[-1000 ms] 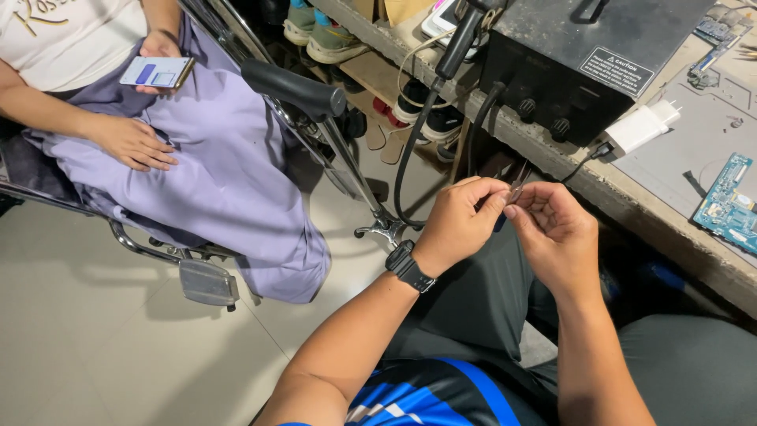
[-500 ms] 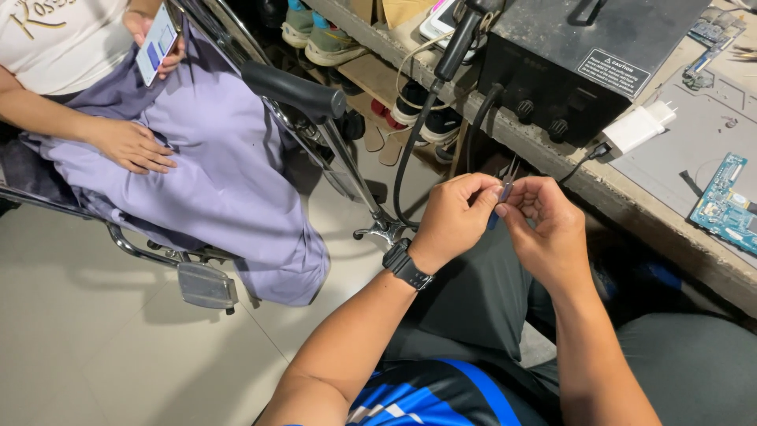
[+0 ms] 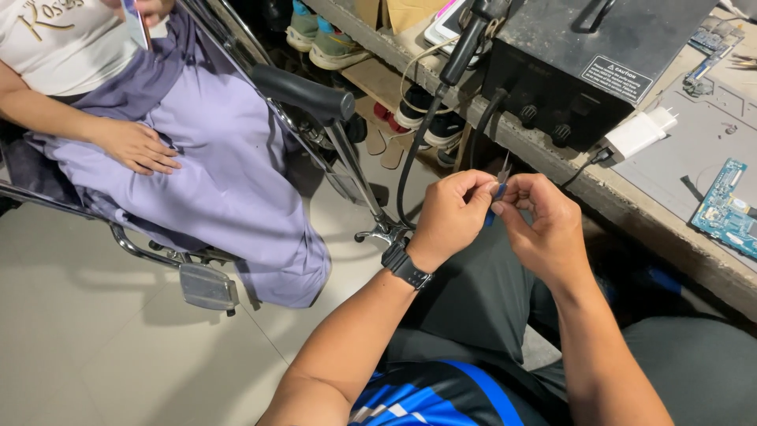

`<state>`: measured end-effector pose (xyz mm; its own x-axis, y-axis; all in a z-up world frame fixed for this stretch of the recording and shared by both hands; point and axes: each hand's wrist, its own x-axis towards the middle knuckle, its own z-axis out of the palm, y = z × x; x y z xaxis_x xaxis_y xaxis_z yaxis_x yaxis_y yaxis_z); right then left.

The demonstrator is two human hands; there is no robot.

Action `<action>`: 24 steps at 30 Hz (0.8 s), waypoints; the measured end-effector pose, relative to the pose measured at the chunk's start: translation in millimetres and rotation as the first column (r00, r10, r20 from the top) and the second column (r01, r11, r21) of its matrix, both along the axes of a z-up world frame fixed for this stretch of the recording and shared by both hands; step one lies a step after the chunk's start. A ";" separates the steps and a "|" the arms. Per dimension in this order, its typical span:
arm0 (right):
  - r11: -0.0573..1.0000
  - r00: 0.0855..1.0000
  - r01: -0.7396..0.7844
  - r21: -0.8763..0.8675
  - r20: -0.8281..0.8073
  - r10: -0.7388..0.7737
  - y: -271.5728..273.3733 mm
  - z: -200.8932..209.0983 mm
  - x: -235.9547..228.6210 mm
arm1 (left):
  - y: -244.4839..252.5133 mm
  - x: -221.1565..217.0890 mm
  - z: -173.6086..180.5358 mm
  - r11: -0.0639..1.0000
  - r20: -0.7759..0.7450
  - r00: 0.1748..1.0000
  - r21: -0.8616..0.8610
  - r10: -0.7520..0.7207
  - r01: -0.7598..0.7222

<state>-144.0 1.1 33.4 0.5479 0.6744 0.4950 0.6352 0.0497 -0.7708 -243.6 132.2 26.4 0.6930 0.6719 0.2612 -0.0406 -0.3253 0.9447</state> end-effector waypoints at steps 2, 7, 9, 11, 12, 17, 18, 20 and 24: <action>1.000 0.999 -0.006 0.001 0.031 0.006 -0.2 4.3 -1.6 | 1.2 0.2 0.5 1.000 0.002 1.000 -0.007 0.007 -0.007; 0.999 0.998 -0.028 0.017 0.056 0.027 4.0 6.7 0.5 | 2.9 -2.3 4.1 1.000 0.016 1.000 -0.012 0.012 -0.012; 0.998 0.998 -0.048 0.027 0.044 0.047 5.2 5.4 1.7 | 2.8 -2.9 5.7 0.999 0.018 1.000 -0.033 0.021 -0.021; 0.998 0.997 -0.047 0.032 0.059 0.045 6.8 1.6 1.6 | 4.3 -3.2 3.8 0.999 0.014 0.999 -0.021 0.030 -0.030; 0.998 0.996 -0.046 0.037 0.074 0.044 7.7 -0.4 1.6 | 5.1 -3.2 2.9 0.999 0.010 0.999 -0.009 0.040 -0.040; 0.997 0.991 -0.080 0.019 0.110 0.077 10.7 10.8 0.6 | 7.4 -8.6 3.5 0.999 0.042 0.999 -0.011 0.032 -0.031; 0.996 0.989 -0.089 0.016 0.117 0.087 11.2 12.7 0.0 | 7.2 -9.2 1.1 0.999 0.047 0.998 -0.017 0.034 -0.033; 0.996 0.988 -0.091 0.018 0.126 0.089 12.7 12.0 -1.5 | 9.7 -9.8 -1.0 0.999 0.049 0.998 -0.009 0.036 -0.036; 0.995 0.987 -0.103 0.004 0.128 0.101 14.2 8.4 3.3 | 14.6 -12.2 8.5 0.999 0.075 0.997 0.035 0.015 -0.018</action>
<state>-140.7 15.2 41.8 0.4085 0.7178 0.5639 0.7193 0.1271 -0.6830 -255.7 146.8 34.9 0.6593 0.6726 0.3362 -0.1052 -0.3603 0.9269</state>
